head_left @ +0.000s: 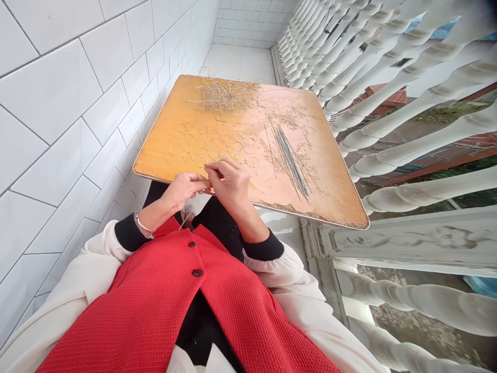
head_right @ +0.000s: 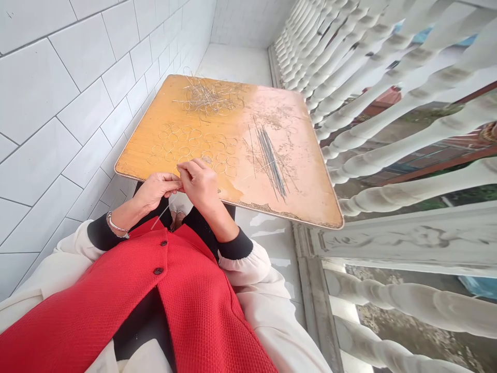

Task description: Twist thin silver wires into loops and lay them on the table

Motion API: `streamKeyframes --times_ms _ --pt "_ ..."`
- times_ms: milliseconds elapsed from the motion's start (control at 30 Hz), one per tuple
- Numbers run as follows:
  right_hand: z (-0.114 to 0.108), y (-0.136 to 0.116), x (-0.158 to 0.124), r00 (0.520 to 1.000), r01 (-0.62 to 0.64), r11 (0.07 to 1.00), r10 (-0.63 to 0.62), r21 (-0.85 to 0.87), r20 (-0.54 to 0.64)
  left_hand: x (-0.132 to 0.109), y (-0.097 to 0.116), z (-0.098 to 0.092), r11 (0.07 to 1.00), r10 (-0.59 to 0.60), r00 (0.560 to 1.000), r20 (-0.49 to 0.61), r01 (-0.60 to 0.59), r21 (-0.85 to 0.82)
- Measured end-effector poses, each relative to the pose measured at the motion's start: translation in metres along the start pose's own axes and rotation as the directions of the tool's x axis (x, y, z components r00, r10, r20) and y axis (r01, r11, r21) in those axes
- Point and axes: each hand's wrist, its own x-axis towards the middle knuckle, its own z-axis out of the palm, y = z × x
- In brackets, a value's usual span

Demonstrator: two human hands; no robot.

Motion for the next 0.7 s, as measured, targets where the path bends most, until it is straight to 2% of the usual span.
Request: streamKeyframes --times_ms 100,200,333,433,567,700 --pt "-0.006 -0.004 -0.008 0.997 -0.039 0.997 0.043 0.061 -0.07 0.003 0.006 -0.004 0.996 0.059 0.995 -0.077 -0.063 -0.056" --pt "0.0 -0.006 -0.029 0.986 -0.014 0.999 0.02 0.038 -0.167 0.004 0.012 -0.006 0.985 0.106 0.981 -0.162 -0.126 -0.114" --pt "0.02 -0.005 -0.051 0.99 0.104 0.995 -0.103 0.011 -0.094 0.003 0.013 -0.004 0.968 0.114 0.97 -0.214 -0.157 -0.194" --pt "0.031 -0.003 -0.051 0.98 0.181 0.983 -0.182 -0.02 -0.082 0.003 0.01 -0.001 0.95 0.085 0.968 -0.235 -0.15 -0.275" --pt "0.033 -0.001 -0.044 0.978 0.199 0.98 -0.199 -0.018 -0.061 0.004 0.005 0.001 0.925 0.056 0.97 -0.236 -0.14 -0.354" --pt "0.029 0.0 -0.042 0.982 0.186 0.982 -0.187 -0.013 -0.02 0.005 0.003 0.0 0.927 0.067 0.967 -0.248 -0.153 -0.343"
